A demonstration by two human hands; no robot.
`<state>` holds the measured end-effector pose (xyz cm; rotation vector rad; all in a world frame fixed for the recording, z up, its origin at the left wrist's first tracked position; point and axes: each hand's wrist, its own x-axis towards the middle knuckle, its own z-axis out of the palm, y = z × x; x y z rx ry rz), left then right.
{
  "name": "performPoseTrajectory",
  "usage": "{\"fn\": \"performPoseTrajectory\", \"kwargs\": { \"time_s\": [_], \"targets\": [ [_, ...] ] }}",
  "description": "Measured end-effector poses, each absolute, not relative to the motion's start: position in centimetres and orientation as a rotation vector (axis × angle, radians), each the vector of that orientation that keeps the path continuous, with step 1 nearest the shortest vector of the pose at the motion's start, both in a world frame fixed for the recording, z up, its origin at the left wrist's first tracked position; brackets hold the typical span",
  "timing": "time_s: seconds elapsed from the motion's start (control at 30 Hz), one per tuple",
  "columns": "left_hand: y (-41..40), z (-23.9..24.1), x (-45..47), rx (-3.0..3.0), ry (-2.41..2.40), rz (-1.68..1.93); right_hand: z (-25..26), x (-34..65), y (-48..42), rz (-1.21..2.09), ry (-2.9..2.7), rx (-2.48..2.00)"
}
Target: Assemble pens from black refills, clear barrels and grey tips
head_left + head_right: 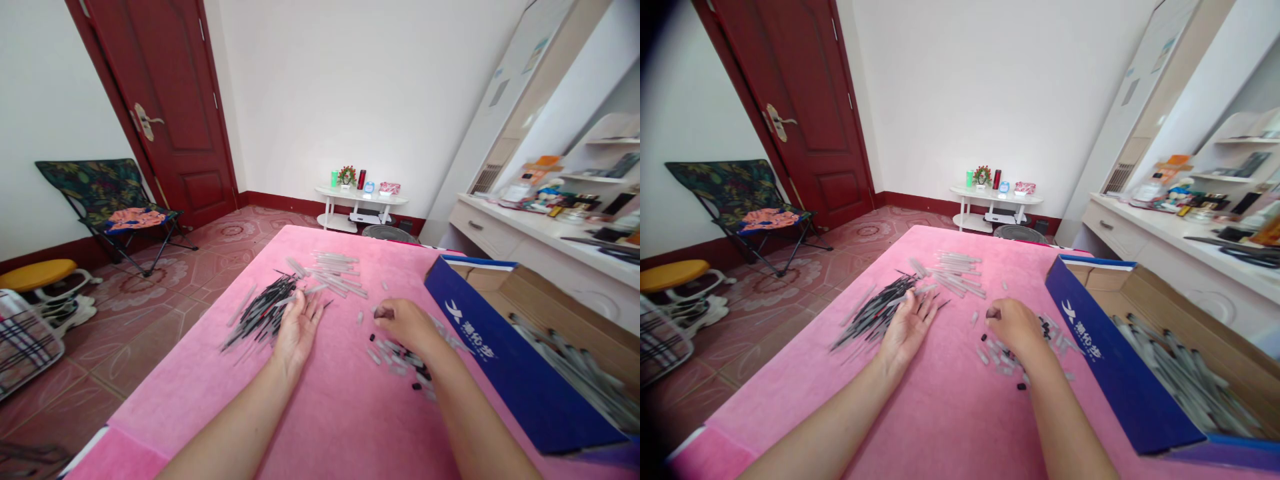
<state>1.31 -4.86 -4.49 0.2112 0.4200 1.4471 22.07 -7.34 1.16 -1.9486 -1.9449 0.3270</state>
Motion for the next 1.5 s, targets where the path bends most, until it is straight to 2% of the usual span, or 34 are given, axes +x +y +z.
{"fn": "performPoseTrajectory", "kwargs": {
  "time_s": [0.17, 0.43, 0.57, 0.7, 0.87, 1.5],
  "targets": [
    [-5.4, -4.5, 1.7, 0.271, 0.429, 1.422, 0.4, 20.6, -8.0, 0.147, -2.03, -2.244],
    [-5.6, -4.8, 1.9, 0.351, 0.471, 1.404, -0.2, 19.7, -8.1, 0.142, -2.059, -2.195],
    [-5.7, -4.7, 1.9, 0.368, 0.488, 1.394, -0.2, 20.0, -7.3, 0.315, -1.926, -1.914],
    [-5.9, -4.4, 2.1, 0.372, 0.499, 1.4, 0.5, 19.3, -7.0, 0.662, -1.647, -1.501],
    [-6.1, -4.2, 2.2, 0.399, 0.504, 1.4, 1.4, 17.6, -7.7, 0.976, -1.344, -1.251],
    [-6.3, -4.4, 2.4, 0.485, 0.532, 1.406, 1.0, 16.8, -7.5, 0.948, -1.362, -1.186]
  ]
}}
